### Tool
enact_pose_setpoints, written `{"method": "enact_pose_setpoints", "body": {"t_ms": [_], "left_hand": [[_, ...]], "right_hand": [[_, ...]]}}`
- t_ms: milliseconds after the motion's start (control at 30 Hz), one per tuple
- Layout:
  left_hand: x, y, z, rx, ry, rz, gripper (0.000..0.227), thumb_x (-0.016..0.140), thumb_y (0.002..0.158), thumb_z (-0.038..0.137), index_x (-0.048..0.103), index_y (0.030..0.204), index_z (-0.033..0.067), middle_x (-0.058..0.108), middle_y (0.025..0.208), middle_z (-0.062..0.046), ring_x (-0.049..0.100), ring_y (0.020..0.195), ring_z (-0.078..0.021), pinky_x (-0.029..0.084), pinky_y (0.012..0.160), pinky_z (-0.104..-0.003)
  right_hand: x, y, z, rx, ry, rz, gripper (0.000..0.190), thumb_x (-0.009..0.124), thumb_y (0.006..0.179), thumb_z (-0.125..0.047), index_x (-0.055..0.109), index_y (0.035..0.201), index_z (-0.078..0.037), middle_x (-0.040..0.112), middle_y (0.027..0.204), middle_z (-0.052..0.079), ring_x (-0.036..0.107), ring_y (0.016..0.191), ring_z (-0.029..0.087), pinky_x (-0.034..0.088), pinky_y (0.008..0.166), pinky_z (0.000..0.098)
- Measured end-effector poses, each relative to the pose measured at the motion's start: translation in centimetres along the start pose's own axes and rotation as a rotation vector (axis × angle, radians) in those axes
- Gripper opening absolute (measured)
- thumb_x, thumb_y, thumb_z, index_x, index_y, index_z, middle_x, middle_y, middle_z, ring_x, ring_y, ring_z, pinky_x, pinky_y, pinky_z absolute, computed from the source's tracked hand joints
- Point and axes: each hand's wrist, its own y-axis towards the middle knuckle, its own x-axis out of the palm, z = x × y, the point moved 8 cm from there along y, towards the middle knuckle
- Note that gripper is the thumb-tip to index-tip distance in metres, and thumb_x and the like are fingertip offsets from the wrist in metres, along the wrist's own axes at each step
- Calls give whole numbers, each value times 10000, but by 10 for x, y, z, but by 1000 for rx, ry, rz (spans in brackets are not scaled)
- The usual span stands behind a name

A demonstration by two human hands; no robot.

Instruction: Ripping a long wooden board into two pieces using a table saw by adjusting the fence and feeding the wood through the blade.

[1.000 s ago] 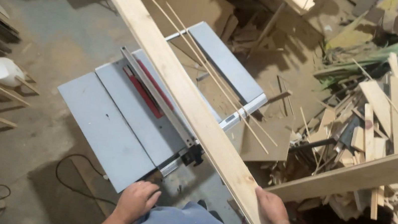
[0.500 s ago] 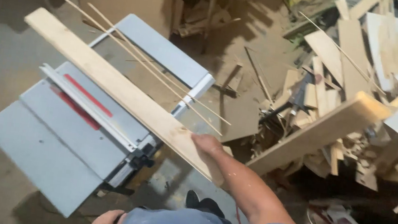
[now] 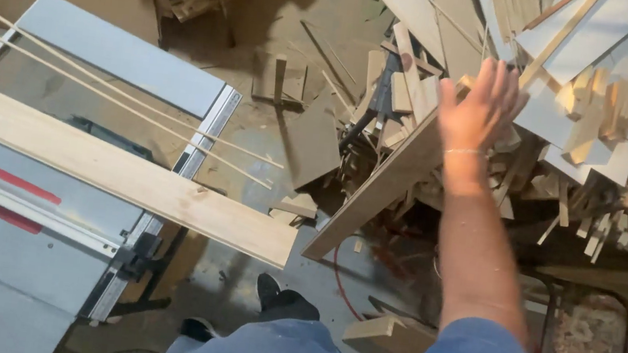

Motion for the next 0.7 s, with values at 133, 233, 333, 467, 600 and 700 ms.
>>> {"method": "enact_pose_setpoints", "body": {"t_ms": [133, 233, 333, 467, 600, 700], "left_hand": [[-90, -67, 83, 42, 121, -104, 291, 696, 925, 411, 805, 1120, 225, 796, 1013, 6, 751, 923, -150, 599, 859, -312], [-123, -90, 139, 150, 278, -93, 324, 628, 936, 514, 766, 1170, 338, 775, 1113, 118, 742, 1008, -99, 585, 864, -304], [-128, -93, 140, 235, 297, 75, 294, 635, 924, 517, 790, 1098, 337, 785, 1072, 149, 738, 994, -95, 583, 822, -298], [-129, -104, 144, 359, 281, -17, 288, 644, 930, 471, 784, 1077, 266, 787, 1066, 83, 732, 987, -171, 590, 816, -372], [-119, -124, 136, 383, 247, -151, 265, 632, 931, 453, 783, 1069, 285, 787, 1072, 79, 722, 1015, -179, 577, 824, -386], [-98, -133, 120, 524, 224, -135, 298, 621, 930, 466, 769, 1055, 240, 790, 1035, 36, 731, 975, -226, 575, 762, -403]], "right_hand": [[3, -1, 19, -32, 10, -348, 406, 774, 1026, -445, 585, 865, -123, 580, 815, 60, 537, 805, 331, 398, 755, 441], [-56, -23, -2, 35, 168, -346, 526, 634, 1108, -419, 471, 695, -137, 453, 666, 9, 422, 648, 238, 401, 750, 417], [-156, -66, -44, 19, 467, -256, 612, 446, 1134, -446, 550, 636, -104, 492, 622, 33, 456, 598, 236, 423, 781, 450], [-286, -138, -112, -45, 897, -165, 253, 561, 862, -107, 606, 617, -67, 710, 887, 122, 641, 1005, 358, 417, 1099, 575], [-355, -235, -137, 39, 1028, -194, 387, 634, 829, -118, 474, 1180, -155, 445, 1477, 190, 377, 1504, 360, 333, 1309, 562], [-384, -288, -158, 267, 1156, -279, 713, 639, 737, -173, 375, 1400, -162, 289, 1601, 169, 270, 1568, 341, 193, 1356, 640]]}}
